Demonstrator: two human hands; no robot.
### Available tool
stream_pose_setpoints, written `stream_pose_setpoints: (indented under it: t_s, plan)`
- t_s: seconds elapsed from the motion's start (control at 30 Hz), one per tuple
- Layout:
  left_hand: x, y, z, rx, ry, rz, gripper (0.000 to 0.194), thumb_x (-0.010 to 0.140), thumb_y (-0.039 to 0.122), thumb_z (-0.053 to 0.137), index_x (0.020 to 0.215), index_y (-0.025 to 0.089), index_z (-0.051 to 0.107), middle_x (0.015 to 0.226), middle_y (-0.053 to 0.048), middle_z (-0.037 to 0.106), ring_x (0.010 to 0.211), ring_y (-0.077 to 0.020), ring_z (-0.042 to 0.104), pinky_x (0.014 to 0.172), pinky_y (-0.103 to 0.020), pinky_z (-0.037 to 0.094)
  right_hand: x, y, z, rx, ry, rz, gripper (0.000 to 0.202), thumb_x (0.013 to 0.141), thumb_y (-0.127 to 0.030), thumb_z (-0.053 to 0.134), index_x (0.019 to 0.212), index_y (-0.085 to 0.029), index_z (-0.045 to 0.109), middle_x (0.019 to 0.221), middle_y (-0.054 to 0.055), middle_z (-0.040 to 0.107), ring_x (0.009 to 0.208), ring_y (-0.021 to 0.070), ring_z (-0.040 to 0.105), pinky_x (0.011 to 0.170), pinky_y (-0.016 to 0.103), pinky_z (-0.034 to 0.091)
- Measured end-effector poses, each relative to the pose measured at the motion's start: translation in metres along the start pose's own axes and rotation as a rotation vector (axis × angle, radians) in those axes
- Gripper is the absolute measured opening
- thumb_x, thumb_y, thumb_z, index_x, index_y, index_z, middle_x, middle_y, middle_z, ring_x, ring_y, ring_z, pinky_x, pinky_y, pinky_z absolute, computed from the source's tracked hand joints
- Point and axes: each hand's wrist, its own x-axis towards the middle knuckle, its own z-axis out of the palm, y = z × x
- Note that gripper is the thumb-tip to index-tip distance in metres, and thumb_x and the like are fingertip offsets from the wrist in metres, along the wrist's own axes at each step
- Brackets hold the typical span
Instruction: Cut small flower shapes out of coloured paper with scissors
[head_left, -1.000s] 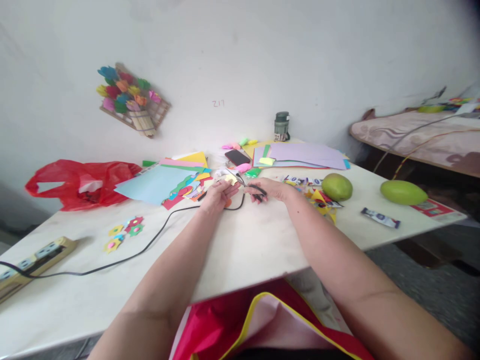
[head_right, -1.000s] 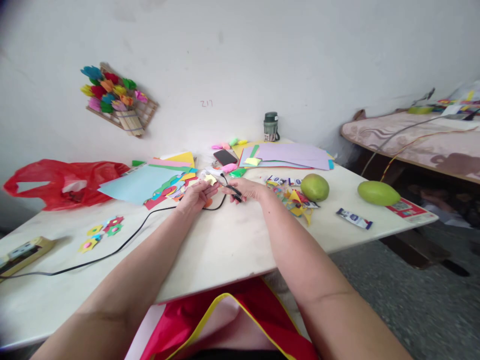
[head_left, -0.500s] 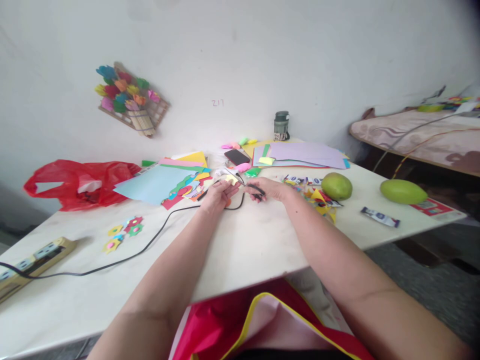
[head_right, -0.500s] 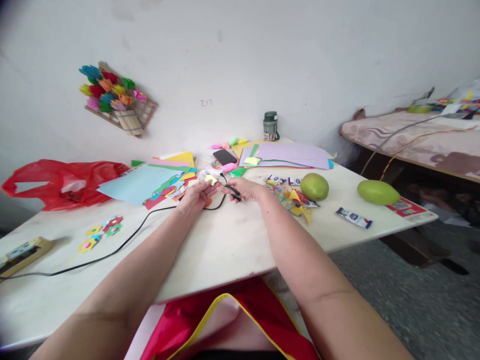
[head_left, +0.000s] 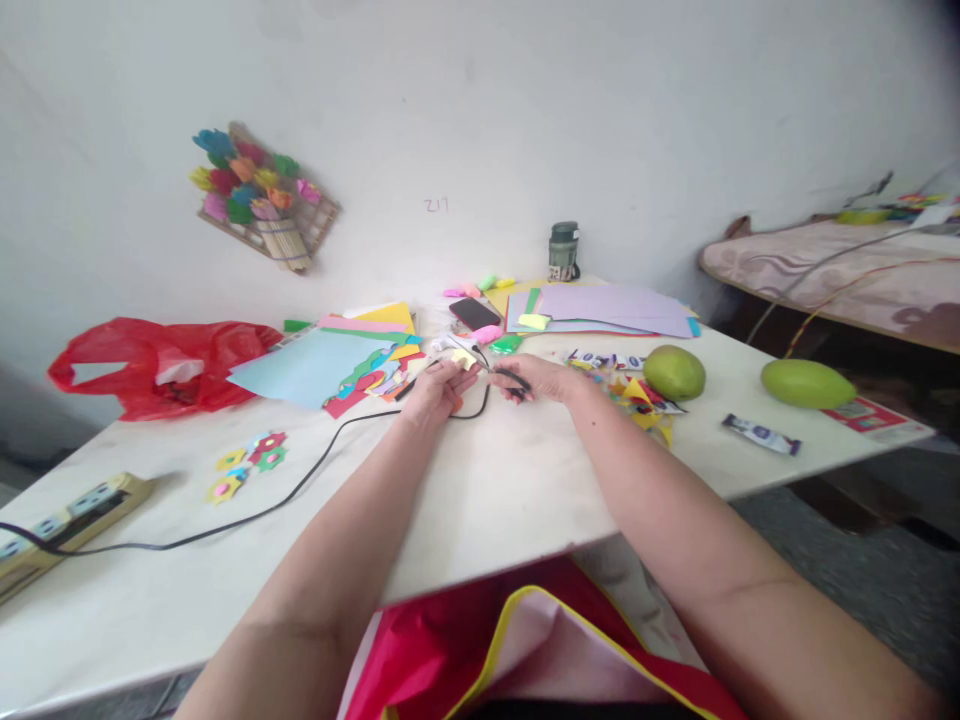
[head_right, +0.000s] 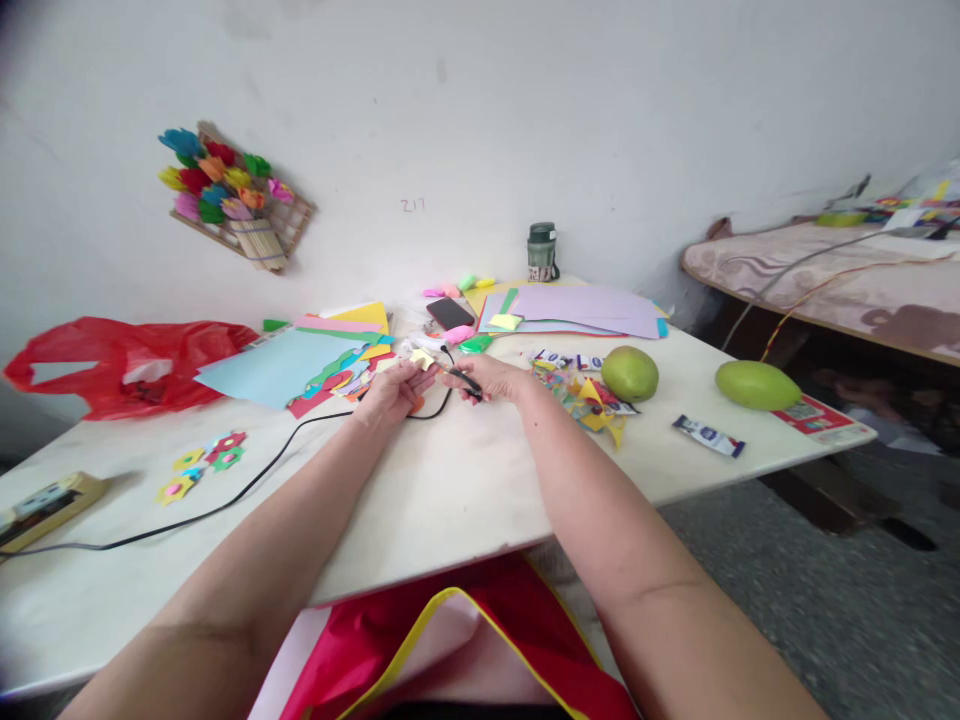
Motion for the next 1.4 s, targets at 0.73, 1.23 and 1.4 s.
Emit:
stream_pose_setpoints:
  t_s: [0.73,1.23,1.4]
  plan:
    - [-0.002,0.001,0.003,-0.028,0.019,0.004,0.006,0.07,0.008,0.062,0.069,0.013,0.059,0.069,-0.004,0.069,0.086,-0.0213,0.07,0.094,-0.036,0.049,0.008,0.011,-0.004,0.086,-0.036,-0.001,0.022,0.08,-0.032,0.055,0.066,-0.018,0.046,0.05,-0.004,0.048,0.04,0.0069,0.047,0.034,0.018,0.024]
    - [0.0,0.0,0.001,-0.016,-0.032,-0.017,0.009,0.066,0.009,0.063,0.073,0.013,0.061,0.075,-0.005,0.071,0.089,-0.0236,0.069,0.094,-0.04,0.049,0.004,0.005,-0.001,0.09,-0.01,-0.04,0.026,0.08,-0.038,0.059,0.07,-0.018,0.046,0.047,-0.006,0.045,0.039,0.0066,0.044,0.037,0.019,0.027]
    - [-0.001,-0.001,0.001,-0.017,-0.043,-0.023,0.008,0.064,0.009,0.063,0.071,0.013,0.059,0.072,-0.005,0.07,0.084,-0.0237,0.07,0.093,-0.042,0.05,0.003,0.003,-0.001,0.076,-0.002,-0.032,0.028,0.079,-0.04,0.06,0.07,-0.018,0.046,0.046,-0.007,0.044,0.039,0.0068,0.044,0.035,0.019,0.025]
